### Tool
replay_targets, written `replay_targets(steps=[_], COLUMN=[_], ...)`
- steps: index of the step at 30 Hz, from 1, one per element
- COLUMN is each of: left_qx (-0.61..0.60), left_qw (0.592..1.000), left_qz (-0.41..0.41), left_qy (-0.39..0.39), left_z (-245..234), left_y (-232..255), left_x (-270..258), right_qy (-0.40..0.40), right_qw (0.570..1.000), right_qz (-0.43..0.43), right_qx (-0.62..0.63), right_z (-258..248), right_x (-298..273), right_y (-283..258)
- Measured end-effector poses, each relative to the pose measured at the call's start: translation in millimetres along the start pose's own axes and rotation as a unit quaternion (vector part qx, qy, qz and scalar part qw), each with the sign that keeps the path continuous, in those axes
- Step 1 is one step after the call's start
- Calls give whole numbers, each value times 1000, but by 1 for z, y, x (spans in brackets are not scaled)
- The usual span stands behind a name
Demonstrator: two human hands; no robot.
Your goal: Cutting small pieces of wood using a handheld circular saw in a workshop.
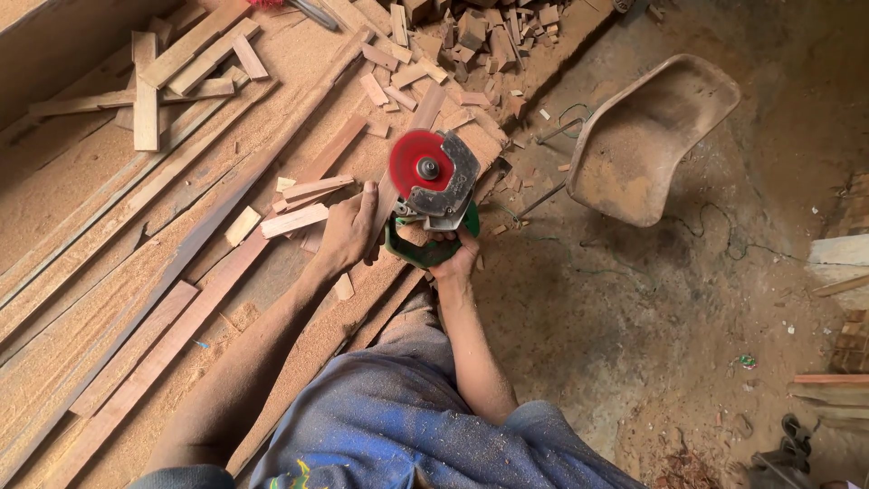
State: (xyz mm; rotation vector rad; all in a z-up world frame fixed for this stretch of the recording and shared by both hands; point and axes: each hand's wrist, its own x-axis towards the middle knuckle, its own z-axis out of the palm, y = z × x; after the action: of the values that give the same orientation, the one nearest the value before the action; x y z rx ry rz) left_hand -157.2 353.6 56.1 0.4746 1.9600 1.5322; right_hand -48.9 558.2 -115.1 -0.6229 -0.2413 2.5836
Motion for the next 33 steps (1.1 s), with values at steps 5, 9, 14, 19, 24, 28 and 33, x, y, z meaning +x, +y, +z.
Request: replay_targets(steps=[5,9,14,19,24,28,33], left_qx=[-5,-9,-11,1,3,5,17], left_qw=[1000,1000,1000,999,999,999,999], left_qz=[-10,-6,-16,-32,-44,-45,-34], left_qy=[-4,-5,-2,2,9,15,8], left_z=[-3,-3,-2,-2,0,0,0], left_y=[3,4,4,-3,-5,-3,-5], left_x=[-7,-13,-21,-24,-31,-37,-45], right_qy=[-19,19,-31,-21,5,-25,-45], right_qw=[1000,1000,999,1000,1000,999,999], right_qz=[-3,-7,-17,-4,14,21,7], right_qx=[-8,-6,-12,12,13,20,13], right_z=[5,6,2,3,6,9,5], right_x=[-3,-2,-1,1,-1,-4,-1], right_y=[3,4,3,2,0,0,0])
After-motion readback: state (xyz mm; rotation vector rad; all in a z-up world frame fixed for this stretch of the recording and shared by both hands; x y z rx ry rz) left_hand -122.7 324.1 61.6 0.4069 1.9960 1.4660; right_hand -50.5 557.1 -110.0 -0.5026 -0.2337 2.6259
